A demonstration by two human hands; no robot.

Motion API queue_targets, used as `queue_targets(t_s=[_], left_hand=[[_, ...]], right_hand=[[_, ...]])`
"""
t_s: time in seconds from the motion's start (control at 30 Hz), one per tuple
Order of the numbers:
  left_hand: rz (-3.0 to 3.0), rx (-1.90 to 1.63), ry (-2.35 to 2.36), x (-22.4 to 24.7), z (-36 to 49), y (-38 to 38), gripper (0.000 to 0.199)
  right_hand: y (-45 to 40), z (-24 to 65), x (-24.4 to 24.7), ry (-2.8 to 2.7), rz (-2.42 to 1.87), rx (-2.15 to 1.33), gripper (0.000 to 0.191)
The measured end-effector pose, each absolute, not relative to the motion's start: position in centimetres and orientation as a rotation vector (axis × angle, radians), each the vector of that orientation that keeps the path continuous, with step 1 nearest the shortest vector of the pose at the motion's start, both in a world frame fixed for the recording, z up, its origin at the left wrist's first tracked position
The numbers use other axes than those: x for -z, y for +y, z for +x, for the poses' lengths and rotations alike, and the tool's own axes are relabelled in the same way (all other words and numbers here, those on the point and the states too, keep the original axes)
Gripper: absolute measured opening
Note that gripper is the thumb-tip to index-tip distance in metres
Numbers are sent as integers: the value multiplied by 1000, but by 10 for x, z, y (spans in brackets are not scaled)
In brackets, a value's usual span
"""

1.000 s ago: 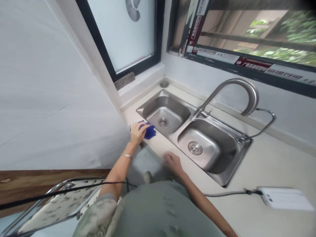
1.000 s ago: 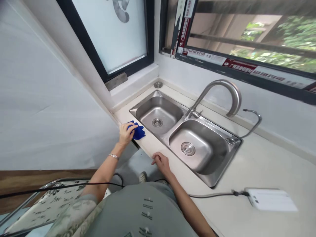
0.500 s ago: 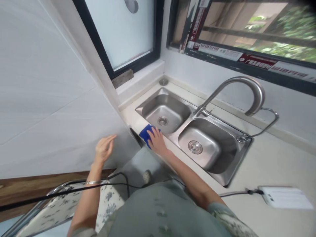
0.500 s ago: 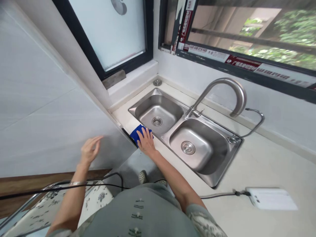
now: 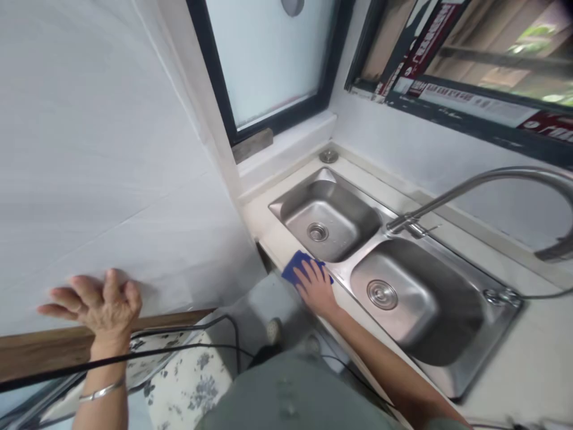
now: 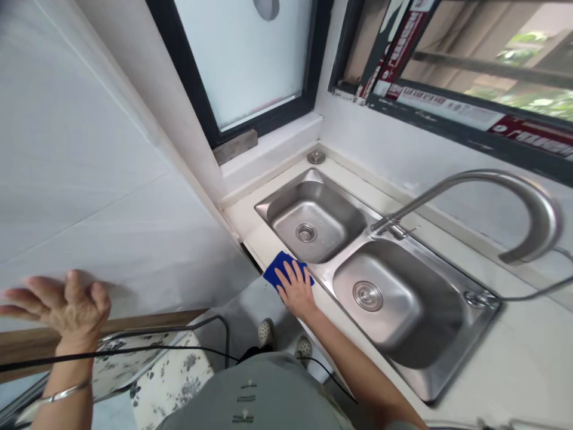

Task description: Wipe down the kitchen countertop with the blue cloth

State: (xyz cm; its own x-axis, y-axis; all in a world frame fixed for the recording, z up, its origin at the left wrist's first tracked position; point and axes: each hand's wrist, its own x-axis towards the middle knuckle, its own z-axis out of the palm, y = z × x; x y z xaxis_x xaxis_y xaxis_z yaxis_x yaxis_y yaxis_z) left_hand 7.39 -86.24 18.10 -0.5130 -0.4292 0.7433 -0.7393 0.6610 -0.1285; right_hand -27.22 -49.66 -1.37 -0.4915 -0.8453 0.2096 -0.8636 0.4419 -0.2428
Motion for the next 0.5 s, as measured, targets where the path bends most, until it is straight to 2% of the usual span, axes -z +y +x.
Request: queue_targets(t_s=[0.2, 0.43, 0.5], left_hand=[[770, -691, -2140, -176, 70, -868, 112], [941, -744, -2162, -183, 75, -854, 124], [1043, -629, -2184, -180, 81, -856, 125]], right_hand=[[-628, -317, 14, -2625, 1578, -586, 50], [-752, -383, 12, -2603, 1788, -572, 47], [-779, -395, 9, -2658, 1725, -562, 47]])
